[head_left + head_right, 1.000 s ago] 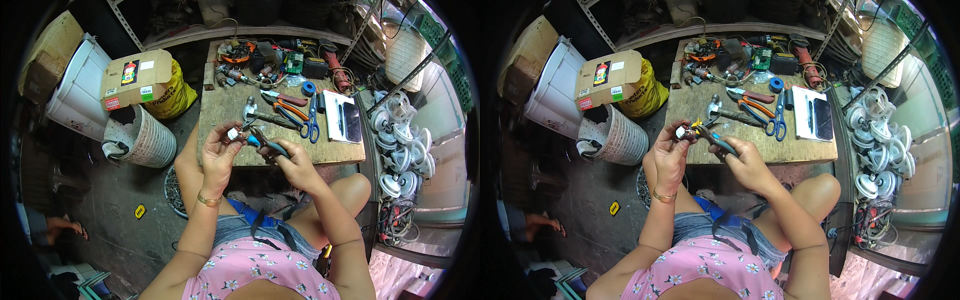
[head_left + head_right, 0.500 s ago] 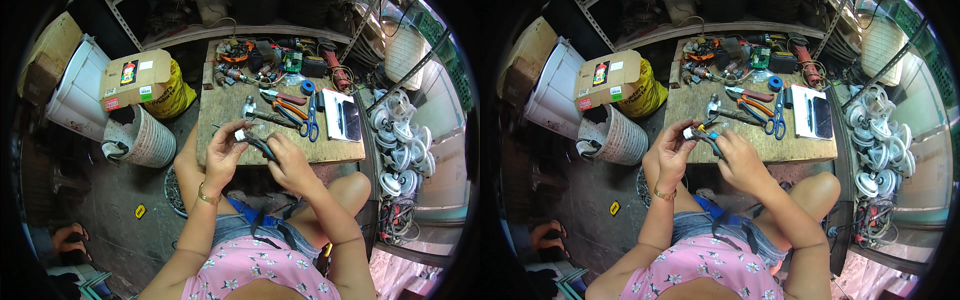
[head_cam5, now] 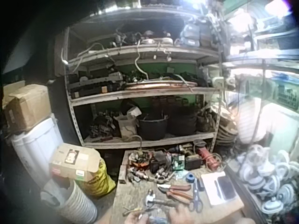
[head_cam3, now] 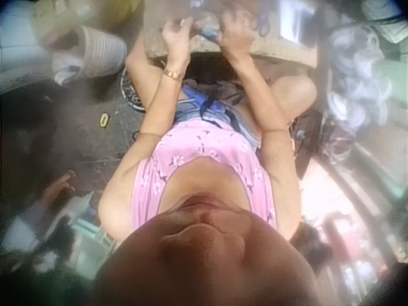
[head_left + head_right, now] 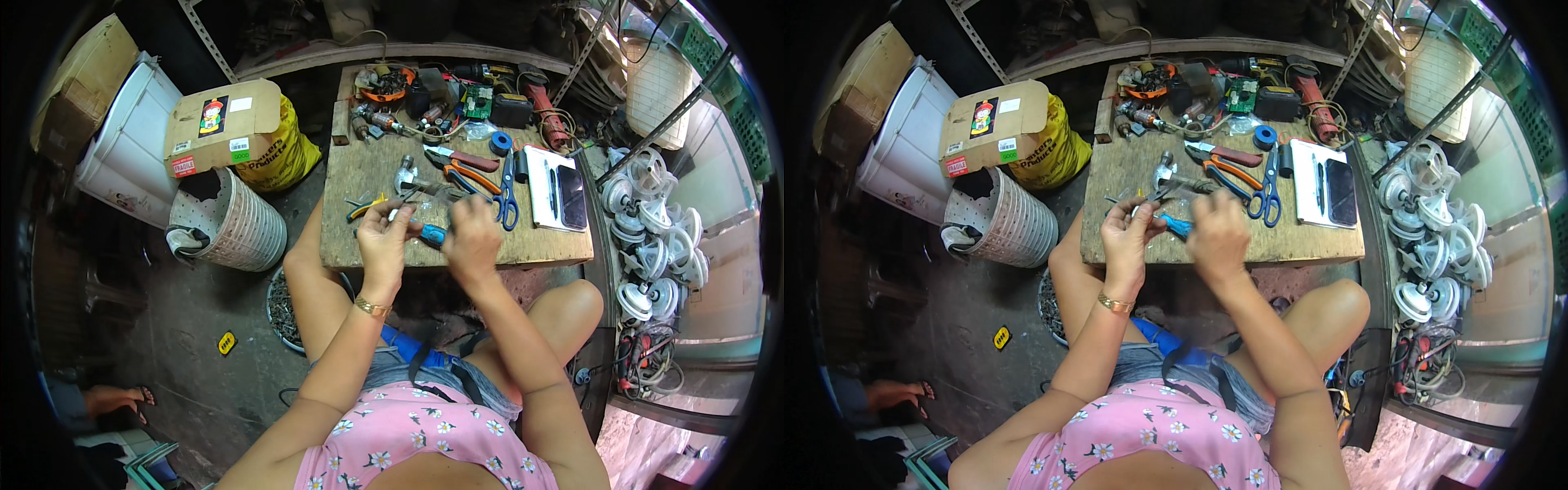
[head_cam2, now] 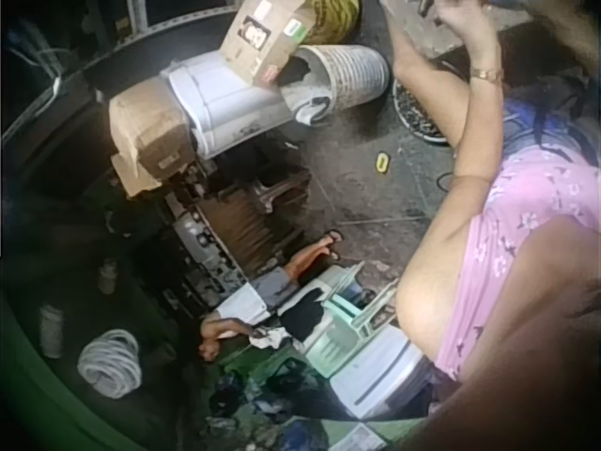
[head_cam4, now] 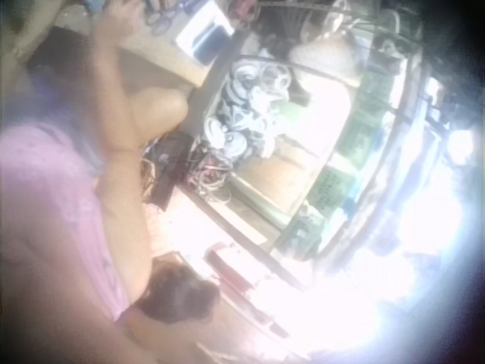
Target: The person cleans a small circular component by hand using a cloth, then uses pliers to manipulate wires and small metal parts on the component while seated at a workbench.
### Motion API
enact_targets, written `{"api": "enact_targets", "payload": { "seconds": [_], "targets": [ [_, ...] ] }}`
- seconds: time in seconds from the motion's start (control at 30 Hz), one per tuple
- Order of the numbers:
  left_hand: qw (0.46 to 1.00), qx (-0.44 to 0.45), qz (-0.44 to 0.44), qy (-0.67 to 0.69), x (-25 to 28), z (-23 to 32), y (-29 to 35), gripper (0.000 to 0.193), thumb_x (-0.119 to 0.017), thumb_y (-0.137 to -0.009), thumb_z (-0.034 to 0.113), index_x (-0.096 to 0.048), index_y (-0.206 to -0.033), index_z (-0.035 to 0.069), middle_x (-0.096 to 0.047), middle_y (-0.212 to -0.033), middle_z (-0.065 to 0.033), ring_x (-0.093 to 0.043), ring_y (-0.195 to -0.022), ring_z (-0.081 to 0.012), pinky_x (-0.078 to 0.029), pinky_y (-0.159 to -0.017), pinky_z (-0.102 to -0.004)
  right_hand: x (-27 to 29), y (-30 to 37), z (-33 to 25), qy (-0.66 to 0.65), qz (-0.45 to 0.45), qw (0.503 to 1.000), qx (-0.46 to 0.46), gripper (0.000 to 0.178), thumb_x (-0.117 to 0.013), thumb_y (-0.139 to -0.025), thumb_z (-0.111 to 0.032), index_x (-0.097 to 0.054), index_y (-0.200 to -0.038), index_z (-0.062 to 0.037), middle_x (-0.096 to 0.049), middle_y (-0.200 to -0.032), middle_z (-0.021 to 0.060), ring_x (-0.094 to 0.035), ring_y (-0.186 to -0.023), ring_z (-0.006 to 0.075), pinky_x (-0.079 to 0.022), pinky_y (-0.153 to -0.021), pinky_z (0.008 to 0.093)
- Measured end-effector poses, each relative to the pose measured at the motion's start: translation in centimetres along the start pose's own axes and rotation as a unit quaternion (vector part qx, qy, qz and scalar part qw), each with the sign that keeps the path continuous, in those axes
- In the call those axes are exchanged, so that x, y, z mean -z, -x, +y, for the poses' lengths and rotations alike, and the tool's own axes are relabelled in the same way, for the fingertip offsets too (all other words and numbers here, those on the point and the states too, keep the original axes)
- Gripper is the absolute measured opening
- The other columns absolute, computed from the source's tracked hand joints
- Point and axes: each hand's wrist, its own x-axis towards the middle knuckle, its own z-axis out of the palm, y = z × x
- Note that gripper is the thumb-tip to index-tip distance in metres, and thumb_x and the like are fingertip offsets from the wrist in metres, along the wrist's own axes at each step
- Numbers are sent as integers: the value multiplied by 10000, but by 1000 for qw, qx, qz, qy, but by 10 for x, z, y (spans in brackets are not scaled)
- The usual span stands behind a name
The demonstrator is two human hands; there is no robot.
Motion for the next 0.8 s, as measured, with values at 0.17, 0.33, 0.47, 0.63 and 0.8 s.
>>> {"api": "enact_targets", "payload": {
  "seconds": [0.17, 0.33, 0.47, 0.63, 0.8],
  "targets": [
    [977, -39, -52, -203, 33, -30, -6, 191, -637, -875, 19, -610, -1064, 17, -673, -1077, -130, -682, -880, -200, -582, -742, -321, -6, -30, 87, -233, -113, 960, -104, 205, -537, -770, -6, -543, -971, -41, -572, -878, 138, -575, -707, 257, -468, -628, 375],
    [753, -342, -122, -550, 59, -74, -34, 216, -640, -805, 11, -649, -1007, 87, -644, -1196, -80, -570, -1185, -277, -391, -1023, -491, 11, -25, 67, -736, -252, 555, -294, 140, -561, -831, -52, -529, -962, -89, -621, -925, 80, -596, -650, 156, -476, -616, 278],
    [689, -362, -138, -612, 67, -85, -38, 194, -638, -821, 44, -650, -1003, 112, -593, -1301, -53, -439, -1342, -272, -272, -1112, -518, 6, -21, 71, -838, -266, 379, -290, 98, -531, -897, -115, -546, -994, -110, -623, -1042, 120, -627, -816, 219, -485, -745, 345],
    [798, -315, -65, -510, 29, -50, -16, 208, -653, -820, 59, -646, -1027, 60, -635, -1141, -93, -556, -1113, -299, -363, -1019, -427, -8, -18, 61, -842, -199, 400, -302, 152, -523, -971, -255, -559, -1040, -125, -621, -1143, 135, -594, -1004, 259, -459, -866, 402],
    [971, 48, -224, -63, -20, -50, -2, 363, -568, -981, 276, -486, -1208, 5, -590, -908, -29, -559, -760, -82, -480, -720, -236, -19, -12, 49, -830, -156, 472, -253, 460, -405, -990, -538, -498, -952, -89, -584, -1172, 164, -593, -967, 247, -529, -742, 394]
  ]
}}
